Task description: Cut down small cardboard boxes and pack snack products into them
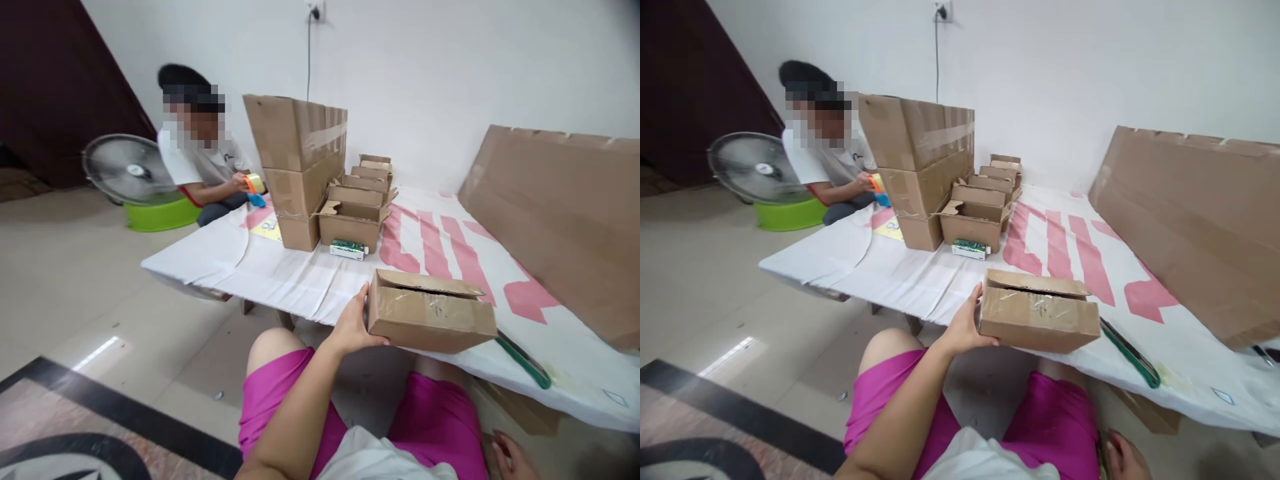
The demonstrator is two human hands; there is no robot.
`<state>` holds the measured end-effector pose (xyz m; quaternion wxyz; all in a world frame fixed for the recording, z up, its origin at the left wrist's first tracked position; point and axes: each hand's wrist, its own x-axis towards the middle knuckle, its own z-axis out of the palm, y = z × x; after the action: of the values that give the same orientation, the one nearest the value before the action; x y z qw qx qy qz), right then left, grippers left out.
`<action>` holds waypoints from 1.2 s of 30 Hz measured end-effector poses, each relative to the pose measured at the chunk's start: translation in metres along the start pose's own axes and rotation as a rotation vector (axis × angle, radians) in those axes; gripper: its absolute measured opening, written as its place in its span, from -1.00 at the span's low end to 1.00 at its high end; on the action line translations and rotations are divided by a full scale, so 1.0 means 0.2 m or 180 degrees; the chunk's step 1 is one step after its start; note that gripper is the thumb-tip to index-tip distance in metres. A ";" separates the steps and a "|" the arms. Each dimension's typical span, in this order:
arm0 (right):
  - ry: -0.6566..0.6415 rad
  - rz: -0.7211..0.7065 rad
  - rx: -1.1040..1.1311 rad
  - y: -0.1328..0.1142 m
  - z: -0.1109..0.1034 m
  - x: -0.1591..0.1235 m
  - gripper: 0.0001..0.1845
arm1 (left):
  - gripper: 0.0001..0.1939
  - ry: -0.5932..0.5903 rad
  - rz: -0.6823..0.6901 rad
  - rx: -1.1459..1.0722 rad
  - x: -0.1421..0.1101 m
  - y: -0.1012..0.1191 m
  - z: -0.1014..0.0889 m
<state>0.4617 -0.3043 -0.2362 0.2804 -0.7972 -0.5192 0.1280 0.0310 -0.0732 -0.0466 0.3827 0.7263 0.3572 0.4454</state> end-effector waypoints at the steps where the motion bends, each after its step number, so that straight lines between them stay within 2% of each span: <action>1: 0.0051 -0.0121 0.0021 -0.07 -0.01 0.03 -0.63 | 0.44 -0.0007 0.0019 0.0039 0.00 0.00 0.00; 5: 0.0297 -0.0871 0.0142 -0.43 -0.11 0.13 -0.63 | 0.46 -0.0023 0.0142 0.0167 -0.01 0.00 0.00; 10: 0.0908 -0.1937 0.0082 -0.82 -0.30 0.21 -0.75 | 0.46 0.0035 0.0311 0.0181 -0.04 0.01 0.00; 14: 0.1644 -0.2158 -0.0006 -1.02 -0.47 0.27 -0.67 | 0.47 0.0005 0.0387 0.0191 -0.05 0.00 0.01; 16: 0.1841 -0.2198 -0.0097 -1.13 -0.56 0.30 -0.59 | 0.47 -0.0035 0.0381 0.0214 -0.05 -0.01 0.01; 19: 0.1806 -0.2540 -0.0246 -1.31 -0.65 0.35 -0.47 | 0.46 -0.0064 0.0328 0.0254 -0.05 -0.02 0.01; 22: 0.1382 -0.2896 -0.0441 -1.46 -0.69 0.41 -0.36 | 0.44 -0.0064 0.0253 0.0288 -0.04 -0.02 0.01; 24: 0.1168 -0.2950 -0.0565 -1.52 -0.68 0.44 -0.30 | 0.41 -0.0045 0.0219 0.0317 -0.03 -0.01 0.01; 27: 0.1098 -0.2857 -0.0621 -1.55 -0.65 0.47 -0.26 | 0.38 -0.0030 0.0209 0.0364 -0.03 0.00 0.01; 36: 0.1423 -0.2821 -0.0369 -1.61 -0.65 0.45 -0.35 | 0.37 -0.0108 0.0135 0.0396 -0.02 0.00 0.01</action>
<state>0.3218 -0.1671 0.0637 0.3674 -0.5221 -0.7414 -0.2065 0.0314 -0.0774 -0.0486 0.3333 0.7636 0.3622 0.4180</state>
